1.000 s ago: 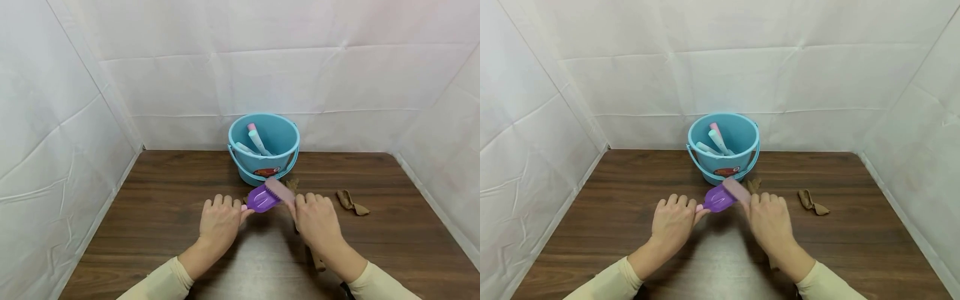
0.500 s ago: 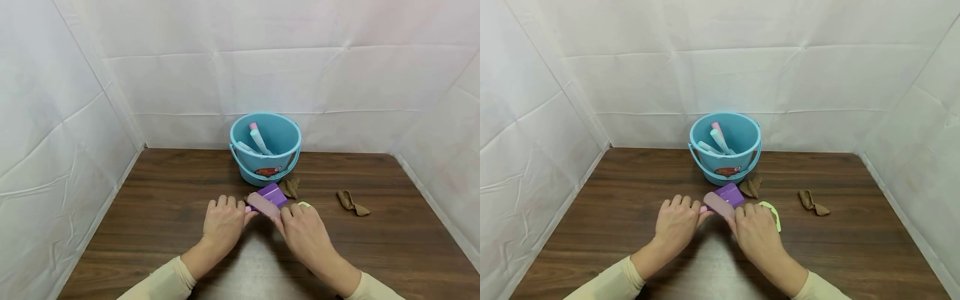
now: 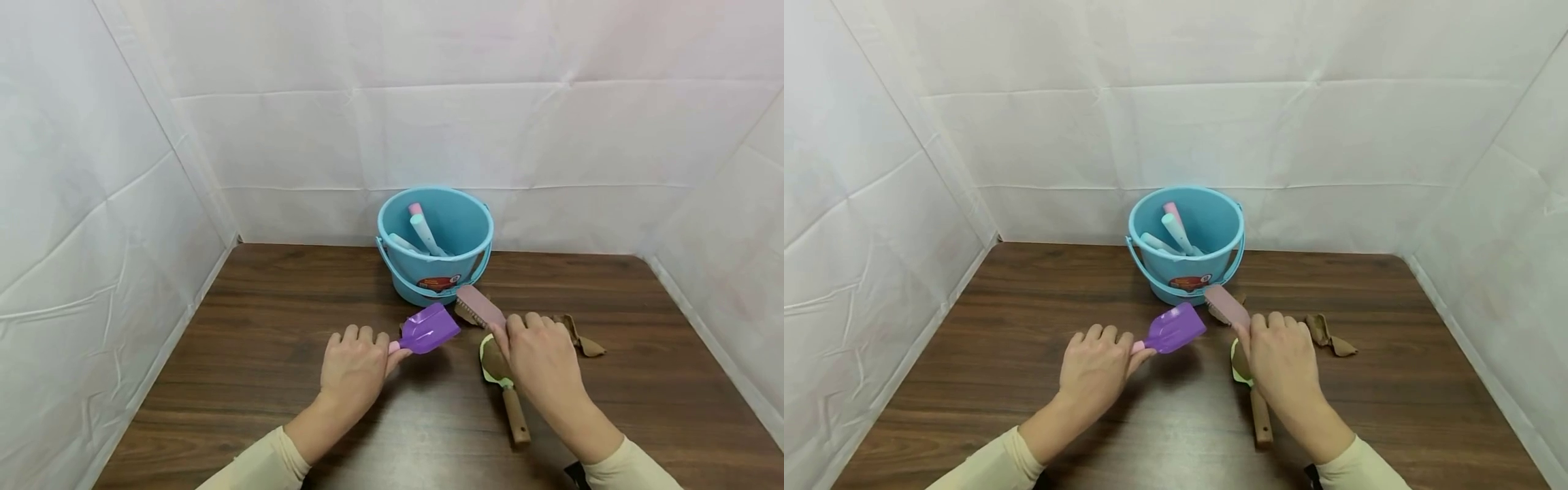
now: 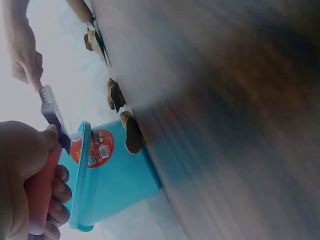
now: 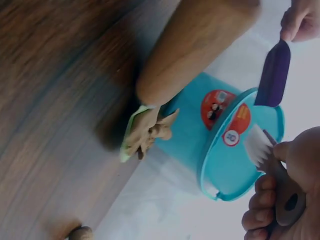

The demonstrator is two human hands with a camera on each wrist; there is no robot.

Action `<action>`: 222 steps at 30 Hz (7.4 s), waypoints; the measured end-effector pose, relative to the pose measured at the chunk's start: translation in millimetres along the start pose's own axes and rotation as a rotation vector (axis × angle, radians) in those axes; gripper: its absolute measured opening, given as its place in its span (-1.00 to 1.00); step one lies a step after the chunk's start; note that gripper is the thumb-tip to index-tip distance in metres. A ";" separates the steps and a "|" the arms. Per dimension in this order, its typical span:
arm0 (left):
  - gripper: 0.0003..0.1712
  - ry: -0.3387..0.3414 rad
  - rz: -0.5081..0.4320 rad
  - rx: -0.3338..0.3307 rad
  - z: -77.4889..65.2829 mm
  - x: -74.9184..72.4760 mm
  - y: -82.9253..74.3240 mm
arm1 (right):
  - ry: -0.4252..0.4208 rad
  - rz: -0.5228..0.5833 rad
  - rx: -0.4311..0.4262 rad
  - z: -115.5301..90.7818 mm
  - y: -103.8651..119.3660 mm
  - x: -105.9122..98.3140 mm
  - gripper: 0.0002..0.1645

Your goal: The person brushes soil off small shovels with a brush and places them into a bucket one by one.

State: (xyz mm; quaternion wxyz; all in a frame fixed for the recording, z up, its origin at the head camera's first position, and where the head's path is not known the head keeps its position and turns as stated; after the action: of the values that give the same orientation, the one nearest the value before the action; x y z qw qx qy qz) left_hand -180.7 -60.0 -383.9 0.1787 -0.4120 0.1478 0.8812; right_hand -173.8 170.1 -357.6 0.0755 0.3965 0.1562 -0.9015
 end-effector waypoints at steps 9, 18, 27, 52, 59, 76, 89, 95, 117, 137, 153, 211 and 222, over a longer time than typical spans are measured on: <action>-0.29 0.485 -0.582 -0.310 -5.9 39.8 25.2 | -0.004 0.146 -0.020 5.9 10.2 -11.1 -0.43; -0.23 0.970 -1.675 -0.821 -41.6 70.1 -1.3 | 0.038 0.194 -0.102 11.3 41.0 -18.5 -0.40; -0.31 1.209 -2.129 -0.874 -44.4 50.9 -36.8 | -0.043 0.213 -0.240 13.0 75.0 -28.6 -0.37; -0.27 1.190 -2.124 -0.867 -50.7 47.0 -45.3 | -0.043 0.082 -0.054 16.0 20.3 -3.5 -0.33; -0.30 1.209 -2.177 -0.837 -49.6 46.5 -46.8 | -0.076 0.168 -0.188 9.3 68.4 -24.7 -0.34; -0.27 1.178 -2.138 -0.903 -46.8 49.8 -43.9 | -0.058 0.082 -0.087 16.4 30.8 3.5 -0.31; -0.29 1.188 -2.183 -0.907 -38.0 60.5 -43.2 | -0.063 0.161 -0.162 13.3 60.1 -8.4 -0.34; -0.30 1.163 -2.158 -0.918 -33.8 61.3 -42.9 | -0.036 0.148 -0.159 14.6 68.6 -5.7 -0.33; -0.26 1.193 -2.257 -0.875 -35.6 59.9 -52.9 | -0.042 0.122 -0.158 20.0 64.7 -16.2 -0.31; -0.26 1.124 -2.253 -0.927 -48.4 54.7 -41.3 | -0.064 0.074 -0.030 16.7 9.8 14.9 -0.34; -0.27 1.145 -2.178 -0.857 -43.2 40.2 -38.2 | -0.005 0.161 -0.016 8.3 11.6 15.7 -0.40; -0.24 0.269 0.062 0.017 168.9 12.2 40.8 | 0.041 0.207 0.131 6.1 -11.9 -9.0 -0.51; -0.24 0.281 0.056 0.018 166.1 14.8 43.5 | 0.050 0.204 0.126 7.3 -10.4 -9.7 -0.53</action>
State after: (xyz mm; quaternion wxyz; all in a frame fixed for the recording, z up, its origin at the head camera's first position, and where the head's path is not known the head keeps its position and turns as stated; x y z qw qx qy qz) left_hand -320.3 -28.3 -288.0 0.1350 -0.5254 0.1906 0.8182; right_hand -175.0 177.5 -343.5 0.1378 0.4366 0.0600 -0.8870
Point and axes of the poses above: each hand's wrist, its own z-axis towards the middle knuckle, its own x-axis out of the palm, y = z × x, the point moved 8 cm from there along z, towards the middle knuckle, and after that the axes turned 6 degrees about -z, right-handed, at the moved point
